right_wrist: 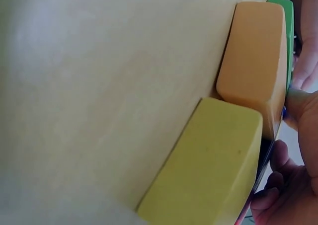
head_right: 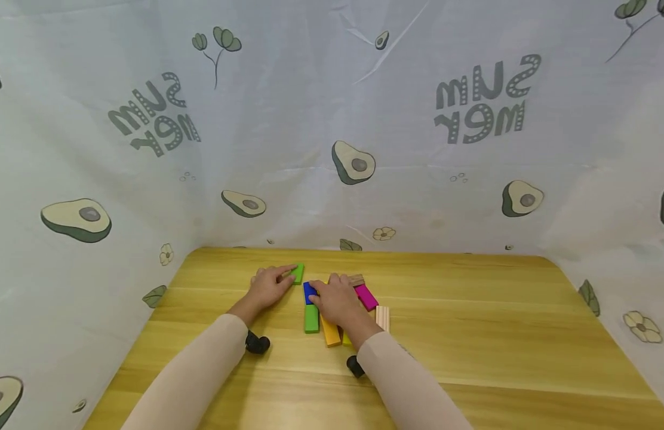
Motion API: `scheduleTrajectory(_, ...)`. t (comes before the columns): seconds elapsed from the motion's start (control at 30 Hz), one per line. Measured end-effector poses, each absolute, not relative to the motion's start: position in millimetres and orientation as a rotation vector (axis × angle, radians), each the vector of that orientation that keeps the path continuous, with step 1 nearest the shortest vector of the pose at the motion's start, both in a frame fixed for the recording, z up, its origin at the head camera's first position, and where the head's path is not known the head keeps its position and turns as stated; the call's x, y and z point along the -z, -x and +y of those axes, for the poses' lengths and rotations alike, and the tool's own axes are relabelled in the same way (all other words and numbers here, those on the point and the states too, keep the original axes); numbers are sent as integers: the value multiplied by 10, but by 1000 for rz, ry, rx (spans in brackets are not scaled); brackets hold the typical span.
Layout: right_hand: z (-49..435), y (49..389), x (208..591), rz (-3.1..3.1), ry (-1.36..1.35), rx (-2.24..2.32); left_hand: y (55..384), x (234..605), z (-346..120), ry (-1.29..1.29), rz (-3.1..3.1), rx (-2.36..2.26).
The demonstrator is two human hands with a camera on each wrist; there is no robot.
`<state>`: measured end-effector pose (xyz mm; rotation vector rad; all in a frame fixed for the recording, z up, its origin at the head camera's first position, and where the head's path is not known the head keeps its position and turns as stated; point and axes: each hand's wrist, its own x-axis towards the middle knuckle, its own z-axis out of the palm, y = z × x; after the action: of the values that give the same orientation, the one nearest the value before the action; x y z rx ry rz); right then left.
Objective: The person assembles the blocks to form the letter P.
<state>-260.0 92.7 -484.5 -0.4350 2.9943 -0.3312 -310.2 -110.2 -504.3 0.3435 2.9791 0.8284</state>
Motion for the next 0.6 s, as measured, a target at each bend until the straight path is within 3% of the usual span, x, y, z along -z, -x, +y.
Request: scheduleTrajectory(0.6, 865, 2576, 4855, 3038, 430, 398, 3232, 5025, -1086, -234, 2908, -848)
